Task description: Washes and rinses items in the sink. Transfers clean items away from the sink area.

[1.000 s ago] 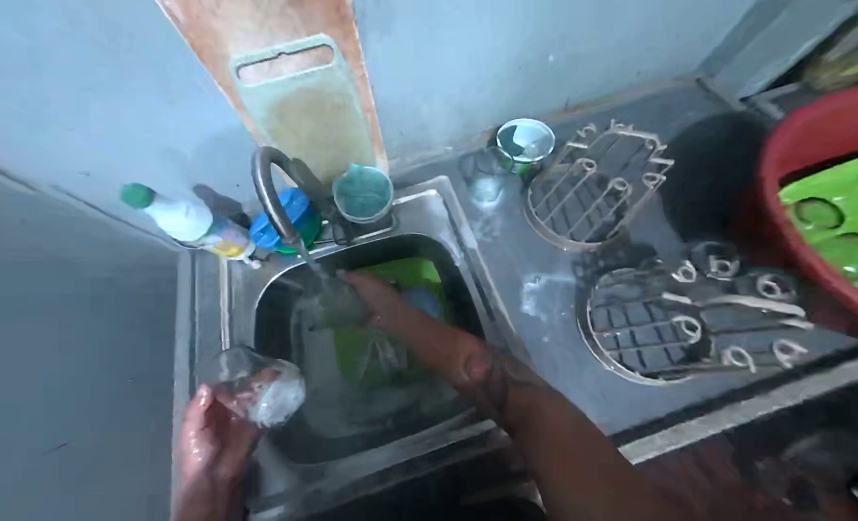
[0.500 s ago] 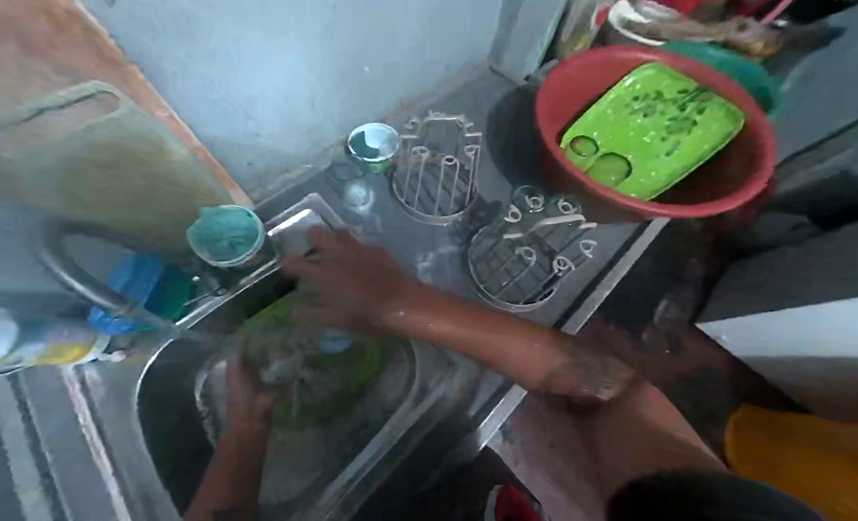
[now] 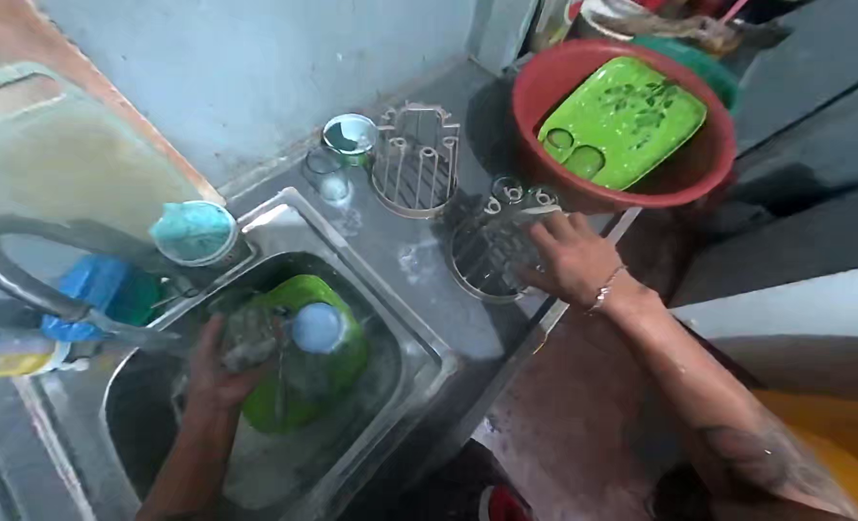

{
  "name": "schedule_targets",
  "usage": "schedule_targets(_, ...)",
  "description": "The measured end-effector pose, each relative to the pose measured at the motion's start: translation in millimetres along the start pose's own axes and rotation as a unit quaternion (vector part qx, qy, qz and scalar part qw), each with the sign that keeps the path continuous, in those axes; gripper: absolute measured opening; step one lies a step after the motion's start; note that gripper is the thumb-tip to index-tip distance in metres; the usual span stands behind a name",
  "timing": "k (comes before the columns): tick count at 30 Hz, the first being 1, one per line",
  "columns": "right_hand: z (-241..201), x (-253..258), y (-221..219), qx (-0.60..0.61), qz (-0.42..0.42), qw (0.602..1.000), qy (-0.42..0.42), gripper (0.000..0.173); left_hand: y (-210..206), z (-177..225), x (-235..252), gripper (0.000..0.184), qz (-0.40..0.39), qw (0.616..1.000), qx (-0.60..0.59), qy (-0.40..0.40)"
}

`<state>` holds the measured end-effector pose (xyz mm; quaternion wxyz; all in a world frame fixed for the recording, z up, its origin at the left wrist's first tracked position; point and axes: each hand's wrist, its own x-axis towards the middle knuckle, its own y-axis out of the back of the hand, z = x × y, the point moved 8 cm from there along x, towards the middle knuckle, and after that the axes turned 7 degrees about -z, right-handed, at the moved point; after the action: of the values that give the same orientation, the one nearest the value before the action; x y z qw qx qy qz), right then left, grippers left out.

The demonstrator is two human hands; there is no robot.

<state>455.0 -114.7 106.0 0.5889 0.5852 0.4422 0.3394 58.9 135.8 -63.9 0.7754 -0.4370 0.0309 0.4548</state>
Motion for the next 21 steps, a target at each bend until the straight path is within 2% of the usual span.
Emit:
schedule_targets(4,6,8,-40,0.014,-0.048,0.999,-0.008,0.080,12,-1,-22,0.061,0.047,0.999,0.019,0.013)
schedule_targets(6,-16,4,-17,0.008,-0.023,1.000,-0.016,0.082,22,0,-34,0.068,0.059,0.998,0.021,0.009)
schedule_targets(7,-37,3,1,0.014,0.015,1.000,-0.005,0.078,26,-1,-37,0.072,0.067,0.998,0.014,0.009)
schedule_targets(9,-102,9,29,0.081,0.125,0.987,0.061,0.058,39,-6,-37,0.074,0.085,0.996,-0.021,0.018)
schedule_targets(10,-147,16,32,0.146,0.162,0.969,0.116,0.045,45,-9,-34,0.070,0.101,0.994,-0.032,0.020)
schedule_targets(11,-196,28,25,0.223,0.157,0.944,0.187,0.034,50,-11,-32,0.064,0.121,0.992,-0.032,0.014)
schedule_targets(12,-248,42,9,0.280,0.112,0.916,0.265,0.030,54,-11,-30,0.058,0.137,0.990,-0.023,-0.001)
schedule_targets(13,-298,57,-12,0.310,0.000,0.899,0.311,0.034,56,-11,-29,0.052,0.144,0.989,-0.013,-0.021)
schedule_targets(15,-372,81,-56,0.310,-0.175,0.869,0.345,0.044,55,-4,-30,0.043,0.152,0.986,0.007,-0.066)
schedule_targets(17,-412,89,-84,0.237,-0.295,0.856,0.352,0.045,54,9,-34,0.037,0.161,0.982,0.014,-0.099)
schedule_targets(19,-426,82,-89,0.171,-0.291,0.857,0.389,0.040,50,24,-40,0.041,0.155,0.983,0.042,-0.091)
schedule_targets(20,-427,78,-89,0.177,-0.264,0.853,0.414,0.039,48,30,-44,0.042,0.146,0.984,0.074,-0.070)
schedule_targets(21,-425,78,-91,0.240,-0.243,0.838,0.426,0.040,47,35,-46,0.038,0.137,0.983,0.115,-0.048)
